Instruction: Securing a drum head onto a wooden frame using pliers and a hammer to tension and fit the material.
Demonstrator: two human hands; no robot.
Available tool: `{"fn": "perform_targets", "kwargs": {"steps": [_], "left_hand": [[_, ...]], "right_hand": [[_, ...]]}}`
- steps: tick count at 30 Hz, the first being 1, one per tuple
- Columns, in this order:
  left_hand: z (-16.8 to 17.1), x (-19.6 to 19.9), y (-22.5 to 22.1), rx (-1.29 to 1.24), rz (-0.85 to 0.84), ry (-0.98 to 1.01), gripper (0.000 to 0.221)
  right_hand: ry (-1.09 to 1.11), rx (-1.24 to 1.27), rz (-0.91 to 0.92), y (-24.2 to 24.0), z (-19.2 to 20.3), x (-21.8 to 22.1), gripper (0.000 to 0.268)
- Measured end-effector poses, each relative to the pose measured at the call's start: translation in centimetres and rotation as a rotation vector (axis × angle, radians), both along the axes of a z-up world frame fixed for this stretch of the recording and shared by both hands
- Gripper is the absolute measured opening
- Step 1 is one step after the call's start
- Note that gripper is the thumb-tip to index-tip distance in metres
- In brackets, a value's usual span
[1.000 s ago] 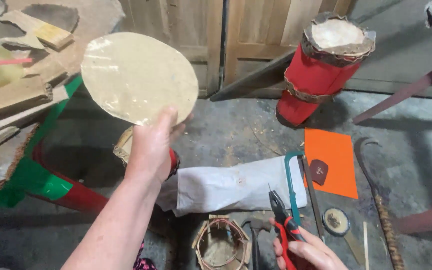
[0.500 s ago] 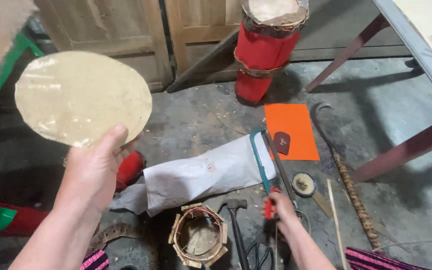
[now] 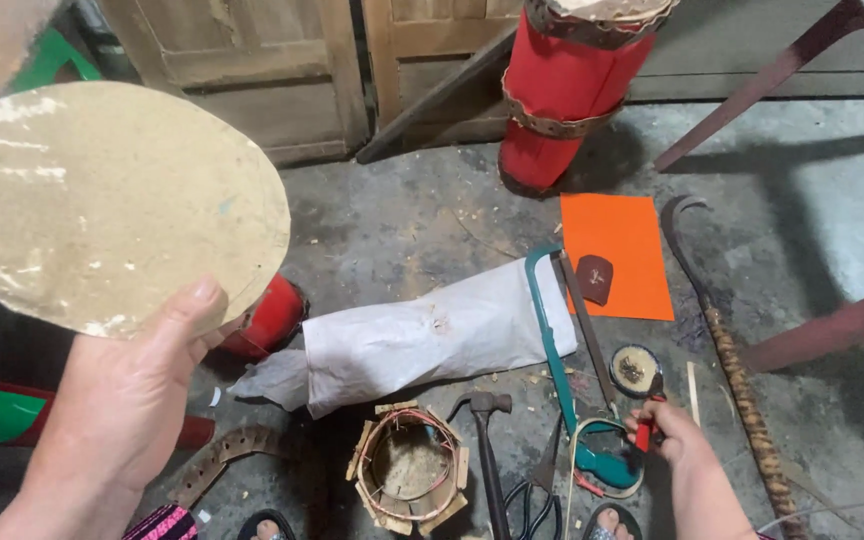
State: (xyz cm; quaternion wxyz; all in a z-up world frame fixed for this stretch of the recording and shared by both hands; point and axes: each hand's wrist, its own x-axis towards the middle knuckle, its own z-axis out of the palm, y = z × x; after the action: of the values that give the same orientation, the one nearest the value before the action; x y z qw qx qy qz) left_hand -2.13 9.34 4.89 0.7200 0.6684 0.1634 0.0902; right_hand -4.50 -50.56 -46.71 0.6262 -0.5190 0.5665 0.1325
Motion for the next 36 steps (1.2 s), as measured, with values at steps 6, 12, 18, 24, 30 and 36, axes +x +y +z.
{"fn": "perform_targets", "kwargs": {"steps": [6, 12, 18, 24, 30, 36], "left_hand": [[4.5, -1.2, -2.0, 0.039, 0.197, 0.332, 0.045], [1.9, -3.2, 2.3, 0.307, 0.069, 0.077, 0.049], [1.2, -4.8, 5.8, 0.187, 0.096, -0.054, 0.057], [-0.2, -6.0, 7.8, -0.043, 0.116, 0.121, 0.08], [-4.0, -6.7, 9.0, -0.27, -0.023, 0.233, 0.068], [-4.4, -7.2, 6.5, -0.175, -0.41, 0.266, 0.056]], "right_hand": [[0.005, 0.021, 0.005, -0.9, -0.6, 0.7, 0.014], [-0.088, -0.163, 0.008, 2.4, -2.0, 1.3, 0.015], [-0.012, -0.698, 1.001, 14.8, -5.7, 0.7, 0.069], [0.064, -0.873, 1.249, 19.5, -7.9, -5.6, 0.047], [-0.033, -1.478, 0.791, 20.9, -11.4, -0.2, 0.084], [-0.608, -0.136, 0.598, 37.9, 32.1, -0.6, 0.046]]}}
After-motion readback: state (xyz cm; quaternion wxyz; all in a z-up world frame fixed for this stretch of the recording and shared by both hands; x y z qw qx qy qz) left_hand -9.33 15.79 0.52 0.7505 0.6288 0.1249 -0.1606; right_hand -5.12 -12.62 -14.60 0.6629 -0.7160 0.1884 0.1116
